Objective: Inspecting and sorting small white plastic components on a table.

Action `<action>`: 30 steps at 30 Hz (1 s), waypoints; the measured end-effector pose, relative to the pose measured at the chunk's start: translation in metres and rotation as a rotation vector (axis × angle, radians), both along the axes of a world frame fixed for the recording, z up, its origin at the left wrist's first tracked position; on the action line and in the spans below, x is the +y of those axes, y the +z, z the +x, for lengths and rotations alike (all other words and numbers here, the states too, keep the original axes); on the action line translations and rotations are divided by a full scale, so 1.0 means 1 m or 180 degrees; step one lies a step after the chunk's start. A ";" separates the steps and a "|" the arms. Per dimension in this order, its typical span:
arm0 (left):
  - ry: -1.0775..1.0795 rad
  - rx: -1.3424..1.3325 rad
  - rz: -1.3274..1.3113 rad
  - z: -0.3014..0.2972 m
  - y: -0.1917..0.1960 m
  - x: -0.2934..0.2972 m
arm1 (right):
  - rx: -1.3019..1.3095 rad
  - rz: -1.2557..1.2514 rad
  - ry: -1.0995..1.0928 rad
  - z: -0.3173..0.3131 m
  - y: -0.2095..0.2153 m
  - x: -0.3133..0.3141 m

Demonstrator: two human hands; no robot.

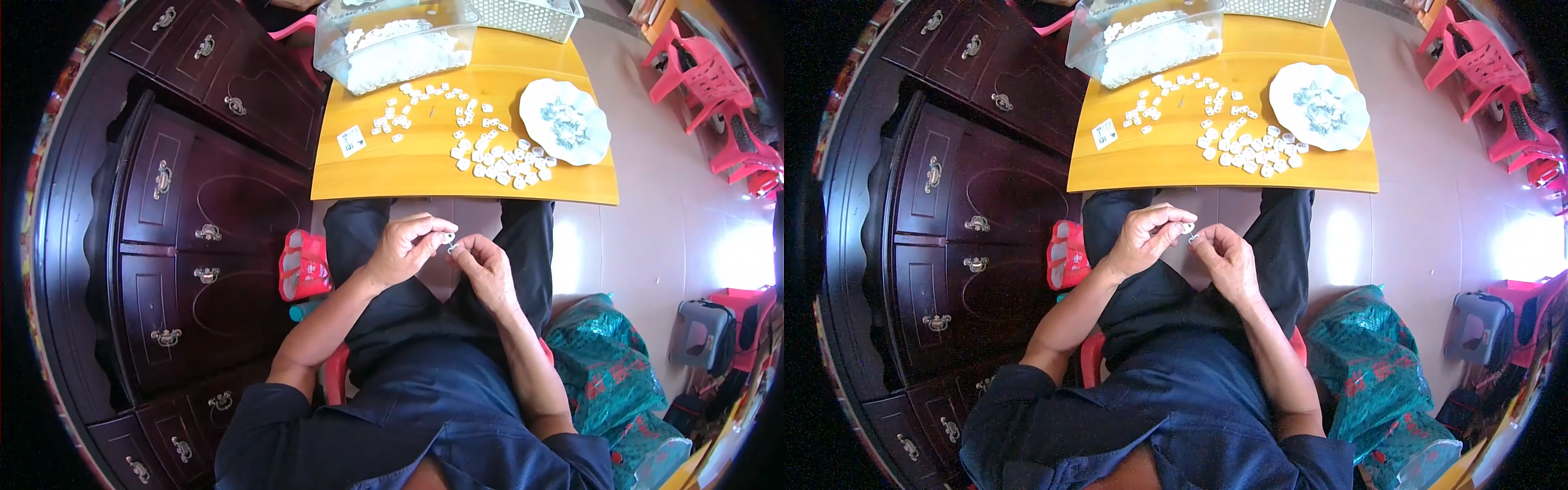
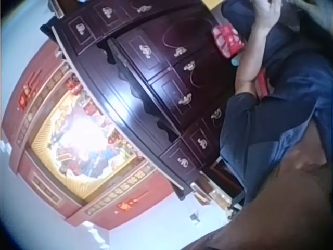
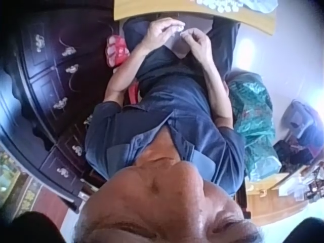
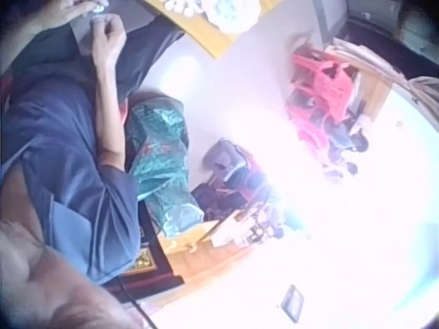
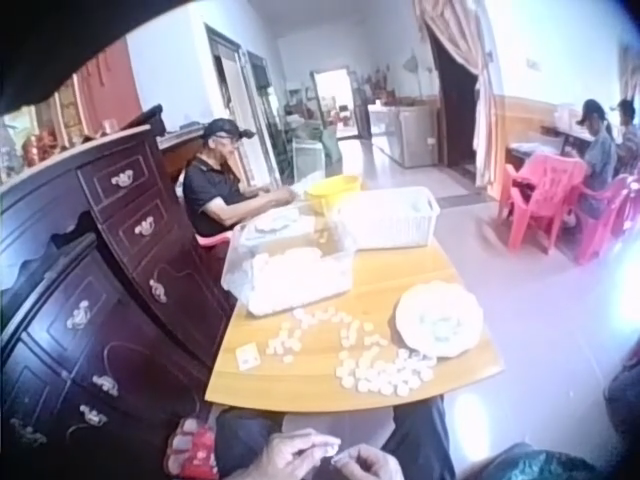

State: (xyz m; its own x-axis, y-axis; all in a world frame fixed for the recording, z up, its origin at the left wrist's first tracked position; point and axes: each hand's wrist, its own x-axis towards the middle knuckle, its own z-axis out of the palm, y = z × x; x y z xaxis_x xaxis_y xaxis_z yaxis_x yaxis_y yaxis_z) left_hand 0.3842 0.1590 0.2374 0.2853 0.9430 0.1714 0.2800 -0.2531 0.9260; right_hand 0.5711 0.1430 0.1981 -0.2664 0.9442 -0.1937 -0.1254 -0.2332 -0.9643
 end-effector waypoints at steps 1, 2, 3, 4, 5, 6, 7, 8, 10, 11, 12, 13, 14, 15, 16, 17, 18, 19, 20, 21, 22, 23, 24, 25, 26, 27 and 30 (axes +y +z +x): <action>0.0001 0.0000 0.0006 0.000 0.000 0.000 | -0.0049 -0.0021 -0.0012 0.000 -0.001 -0.001; -0.0011 -0.0007 0.0017 -0.001 -0.001 0.000 | -0.0049 -0.0016 -0.0011 0.000 -0.001 -0.001; -0.0022 -0.0014 0.0026 -0.001 -0.002 0.000 | -0.0042 -0.0029 -0.0026 -0.001 -0.001 -0.001; -0.0017 -0.0015 0.0029 -0.001 -0.002 0.000 | -0.0037 -0.0044 -0.0038 -0.001 -0.001 -0.001; -0.0015 0.0010 0.0043 -0.001 -0.003 0.000 | -0.0038 -0.0042 -0.0032 -0.001 0.000 -0.001; -0.0012 0.0035 0.0057 -0.001 -0.003 0.000 | -0.0014 -0.0042 -0.0034 -0.001 0.000 -0.001; -0.0009 0.0033 0.0059 -0.001 -0.002 0.000 | 0.0009 -0.0040 -0.0040 -0.001 0.001 -0.001; -0.0004 0.0030 0.0042 -0.001 -0.002 0.001 | 0.0007 -0.0038 -0.0036 -0.001 0.001 -0.001; 0.0007 0.0025 0.0024 -0.001 -0.001 0.001 | 0.0014 -0.0054 -0.0042 0.000 0.000 -0.001; 0.0011 -0.0005 -0.0024 -0.001 -0.001 0.001 | 0.0012 -0.0054 -0.0037 0.000 0.000 -0.001; 0.0014 -0.0034 -0.0071 -0.001 -0.001 0.001 | 0.0002 -0.0055 -0.0034 0.000 0.000 -0.001; 0.0018 -0.0036 -0.0072 -0.001 -0.002 0.001 | -0.0007 -0.0056 -0.0032 0.000 0.000 -0.001; 0.0013 -0.0052 -0.0061 -0.001 -0.003 0.000 | -0.0008 -0.0057 -0.0029 0.000 0.000 -0.001; 0.0008 -0.0068 -0.0050 -0.001 -0.003 0.000 | -0.0007 -0.0057 -0.0030 0.000 0.000 -0.001; 0.0012 -0.0069 -0.0050 -0.001 -0.004 0.000 | -0.0006 -0.0058 -0.0031 0.000 0.000 -0.001; -0.0008 -0.0066 -0.0046 -0.002 -0.004 0.001 | -0.0006 -0.0059 -0.0026 0.000 0.000 -0.001; -0.0028 -0.0063 -0.0042 -0.002 -0.004 0.001 | 0.0007 -0.0065 -0.0030 0.000 0.000 -0.001; -0.0026 -0.0064 -0.0042 -0.003 -0.004 0.001 | 0.0020 -0.0070 -0.0036 0.000 0.000 -0.001; -0.0076 -0.0020 -0.0068 -0.004 -0.005 0.002 | 0.0019 -0.0070 -0.0033 0.000 0.000 -0.001; -0.0126 0.0023 -0.0095 -0.004 -0.005 0.002 | 0.0009 -0.0077 -0.0017 0.000 -0.002 0.000; -0.0124 0.0021 -0.0096 -0.005 -0.005 0.002 | -0.0003 -0.0084 -0.0002 0.000 -0.003 0.000; -0.0141 0.0042 -0.0092 -0.005 -0.004 0.002 | -0.0005 -0.0085 0.0000 0.000 -0.003 0.000; -0.0157 0.0063 -0.0087 -0.004 -0.004 0.002 | 0.0009 -0.0083 -0.0003 0.000 -0.003 0.000; -0.0155 0.0062 -0.0089 -0.004 -0.003 0.002 | 0.0025 -0.0081 -0.0005 0.000 -0.003 0.000; -0.0156 0.0087 -0.0088 -0.003 -0.001 0.002 | 0.0025 -0.0082 -0.0002 0.000 -0.003 0.000; -0.0158 0.0112 -0.0087 -0.003 -0.001 0.002 | 0.0025 -0.0072 -0.0010 0.000 -0.003 0.000; -0.0113 0.0057 -0.0178 -0.003 -0.005 0.002 | -0.0023 -0.0032 -0.0010 0.000 -0.004 0.000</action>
